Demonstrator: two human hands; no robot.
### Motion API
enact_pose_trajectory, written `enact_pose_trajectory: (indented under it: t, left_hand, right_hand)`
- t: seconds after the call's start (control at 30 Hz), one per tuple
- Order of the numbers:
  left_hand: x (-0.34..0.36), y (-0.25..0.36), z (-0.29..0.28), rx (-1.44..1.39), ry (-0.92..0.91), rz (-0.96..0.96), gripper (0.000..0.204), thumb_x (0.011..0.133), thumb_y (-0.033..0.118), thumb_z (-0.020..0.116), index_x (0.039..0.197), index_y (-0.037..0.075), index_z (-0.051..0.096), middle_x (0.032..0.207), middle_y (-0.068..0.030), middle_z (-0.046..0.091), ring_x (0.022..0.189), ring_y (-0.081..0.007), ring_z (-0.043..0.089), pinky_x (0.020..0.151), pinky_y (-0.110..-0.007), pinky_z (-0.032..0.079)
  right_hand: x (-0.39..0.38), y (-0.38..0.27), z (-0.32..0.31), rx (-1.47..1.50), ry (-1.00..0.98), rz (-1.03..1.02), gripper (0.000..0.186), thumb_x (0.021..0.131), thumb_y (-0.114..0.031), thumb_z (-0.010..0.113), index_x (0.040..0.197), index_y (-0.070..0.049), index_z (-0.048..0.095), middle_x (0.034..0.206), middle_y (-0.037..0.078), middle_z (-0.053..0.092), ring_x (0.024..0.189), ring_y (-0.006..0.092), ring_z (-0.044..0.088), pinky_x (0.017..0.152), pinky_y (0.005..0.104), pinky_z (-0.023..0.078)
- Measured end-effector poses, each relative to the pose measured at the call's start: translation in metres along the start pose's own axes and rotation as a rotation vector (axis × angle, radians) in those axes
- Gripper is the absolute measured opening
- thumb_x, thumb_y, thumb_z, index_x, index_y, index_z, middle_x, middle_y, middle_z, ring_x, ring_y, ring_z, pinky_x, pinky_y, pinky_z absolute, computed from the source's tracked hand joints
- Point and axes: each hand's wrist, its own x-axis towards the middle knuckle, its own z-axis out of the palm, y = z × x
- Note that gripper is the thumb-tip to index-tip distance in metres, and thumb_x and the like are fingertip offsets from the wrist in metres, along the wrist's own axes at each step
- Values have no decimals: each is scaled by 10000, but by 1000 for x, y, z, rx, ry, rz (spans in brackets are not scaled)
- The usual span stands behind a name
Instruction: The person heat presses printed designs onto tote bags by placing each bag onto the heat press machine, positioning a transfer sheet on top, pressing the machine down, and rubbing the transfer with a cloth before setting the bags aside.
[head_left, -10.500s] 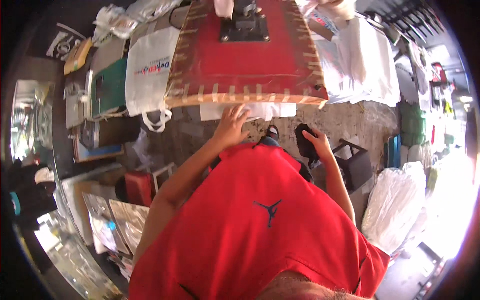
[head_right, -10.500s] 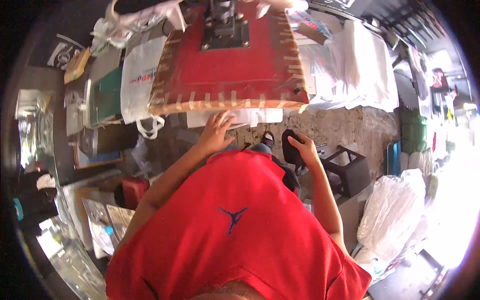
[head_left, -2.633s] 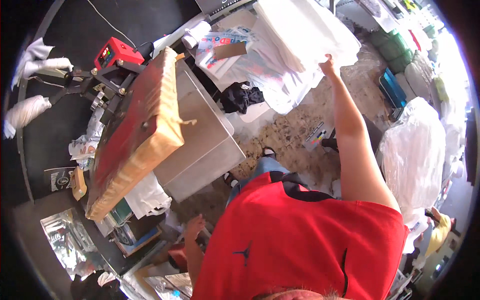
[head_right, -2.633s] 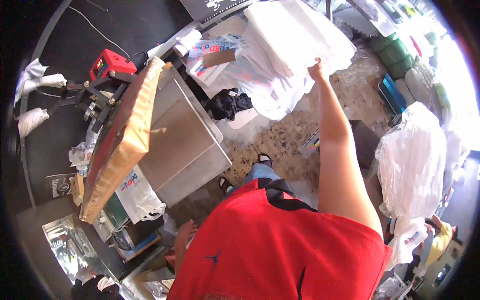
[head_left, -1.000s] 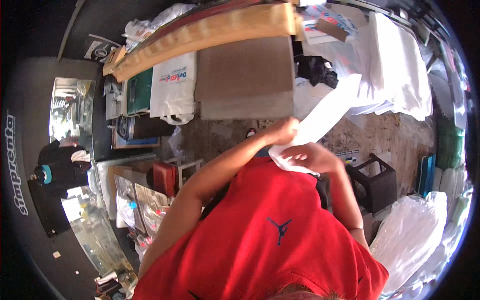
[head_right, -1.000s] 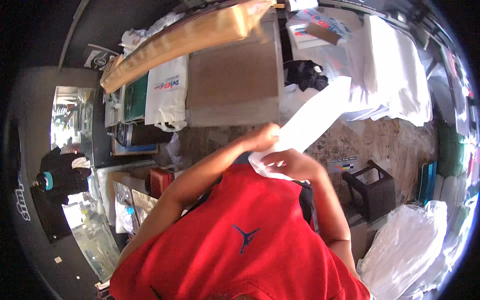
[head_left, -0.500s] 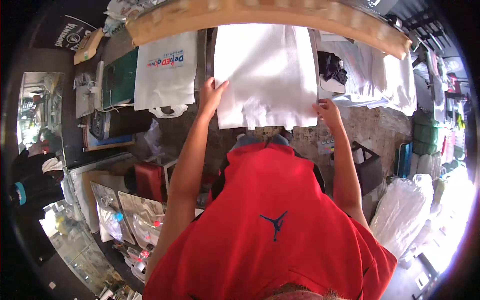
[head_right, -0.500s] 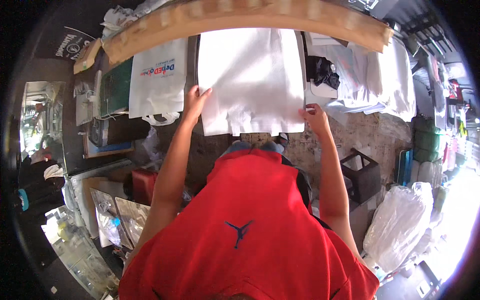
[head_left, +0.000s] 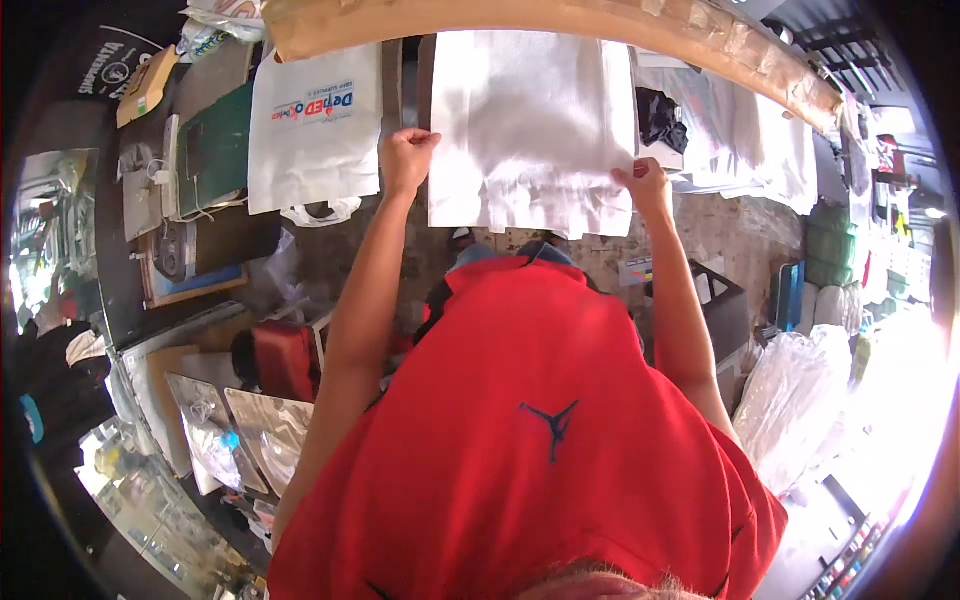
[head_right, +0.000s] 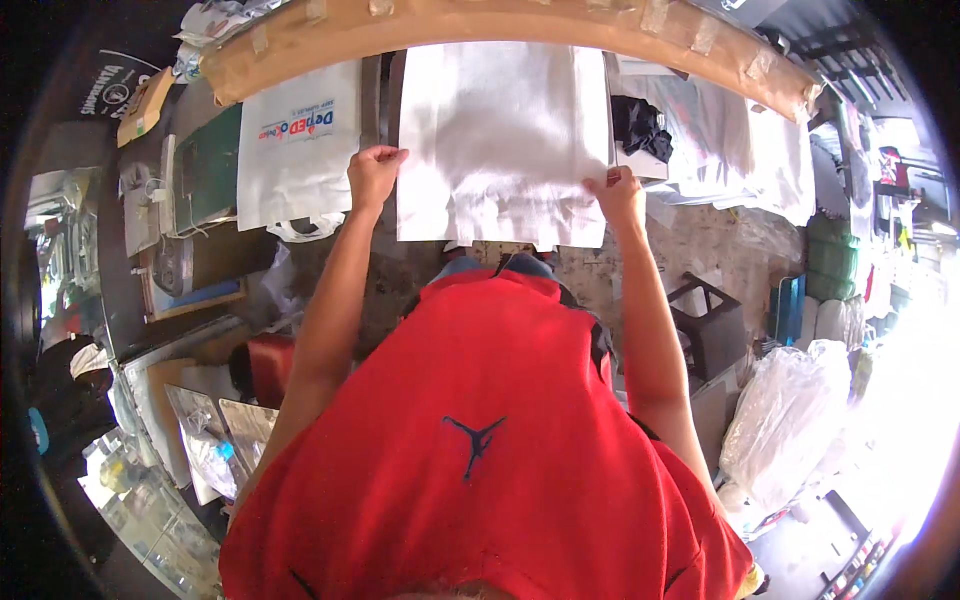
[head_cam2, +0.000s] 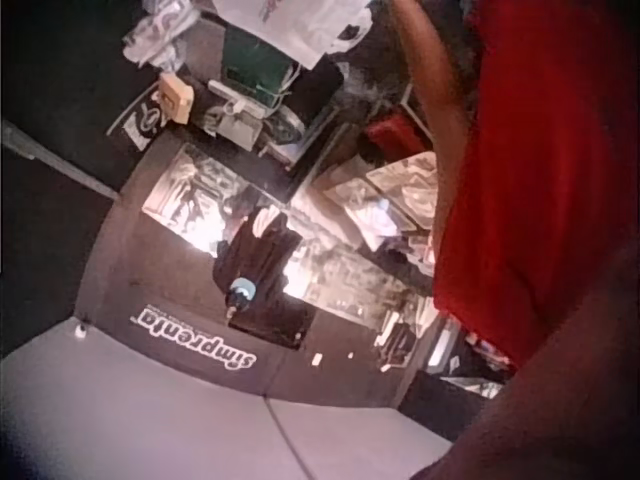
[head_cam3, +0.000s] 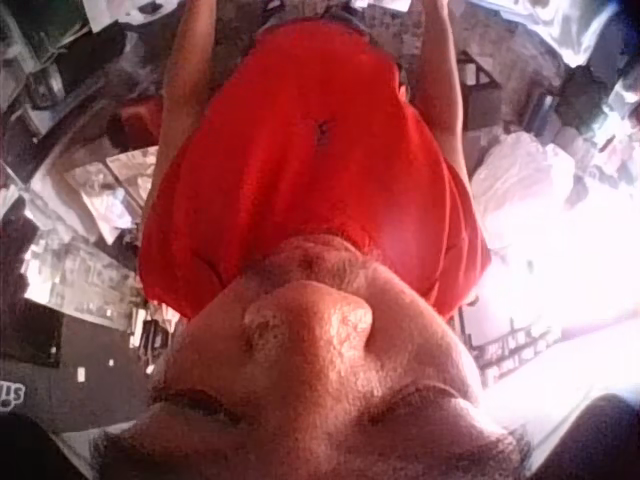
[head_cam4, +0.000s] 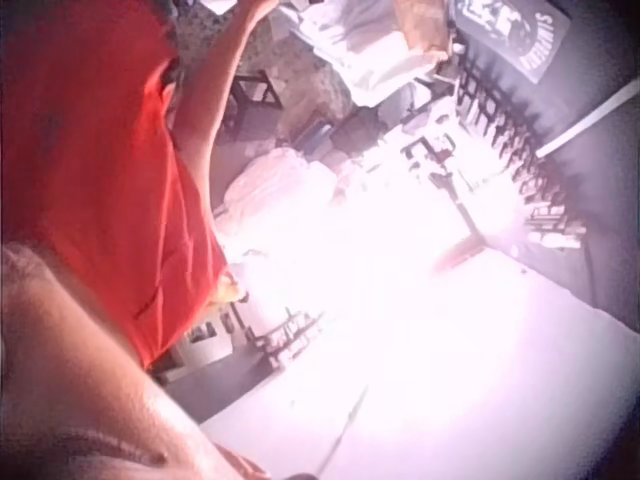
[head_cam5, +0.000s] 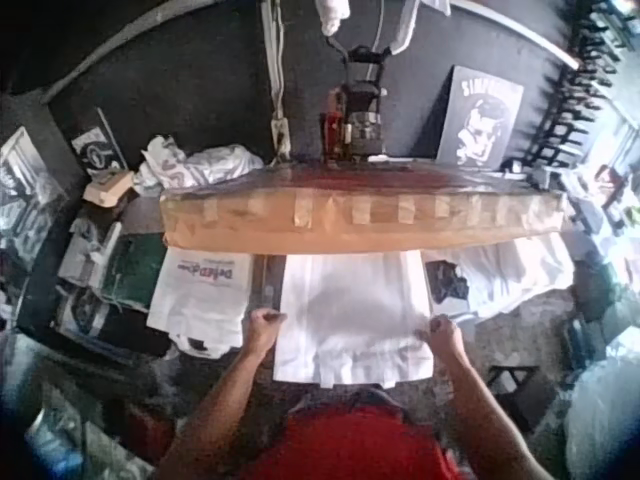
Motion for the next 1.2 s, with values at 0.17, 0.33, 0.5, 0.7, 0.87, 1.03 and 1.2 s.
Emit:
enact_pose_trajectory:
  t: [0.17, 0.33, 0.5, 0.7, 0.87, 1.03, 1.2]
  left_hand:
    - [-13, -15, 1, -73, 9, -47, 211, 823, 196, 755, 850, -9, 714, 647, -38, 665, 547, -102, 600, 519, -254, 477]
    - [-16, -15, 3, -57, 28, -70, 207, 790, 222, 763, 849, 26, 735, 709, -92, 707, 617, -190, 676, 600, -316, 517]
    - [-19, -9, 8, 73, 152, 42, 205, 768, 221, 777, 825, 30, 734, 729, -105, 709, 673, -215, 685, 637, -325, 520]
    - [-10, -24, 9, 57, 145, -30, 230, 767, 216, 787, 838, 4, 734, 716, -104, 706, 646, -196, 678, 634, -312, 525]
    - [-6, -25, 11, -56, 79, -18, 239, 776, 223, 788, 837, -2, 733, 719, -99, 708, 636, -169, 674, 609, -295, 513]
    - [-8, -37, 12, 32, 145, 9, 229, 782, 188, 781, 832, -25, 712, 675, -78, 673, 579, -153, 621, 584, -301, 497]
    - [-10, -18, 15, -5, 156, -29, 163, 797, 98, 752, 807, -47, 678, 655, -52, 624, 562, -132, 568, 538, -287, 475]
  right_hand:
    - [13, -10, -1, 48, 6, -10, 362, 690, -278, 831, 870, -8, 671, 800, 128, 686, 723, 236, 653, 685, 352, 518]
    - [18, -14, -1, 88, -22, 15, 287, 708, -229, 802, 817, 7, 682, 738, 129, 682, 662, 231, 641, 652, 347, 504]
    - [21, -8, 2, 134, 20, -20, 265, 715, -215, 812, 831, -8, 694, 717, 85, 687, 634, 146, 608, 625, 309, 491]
    - [26, -8, 0, 194, 6, 27, 303, 698, -245, 827, 821, -1, 698, 717, 98, 688, 638, 166, 627, 622, 314, 502]
    - [24, -8, -8, 217, 0, 47, 297, 704, -250, 828, 814, -7, 698, 707, 84, 689, 623, 130, 622, 606, 295, 502]
    - [23, -10, -8, 277, 7, 105, 307, 655, -287, 842, 809, -49, 722, 759, 113, 711, 696, 215, 687, 680, 333, 541]
    - [28, -2, -4, 391, -45, 140, 323, 693, -318, 826, 804, -34, 720, 722, 115, 701, 676, 210, 685, 675, 334, 542]
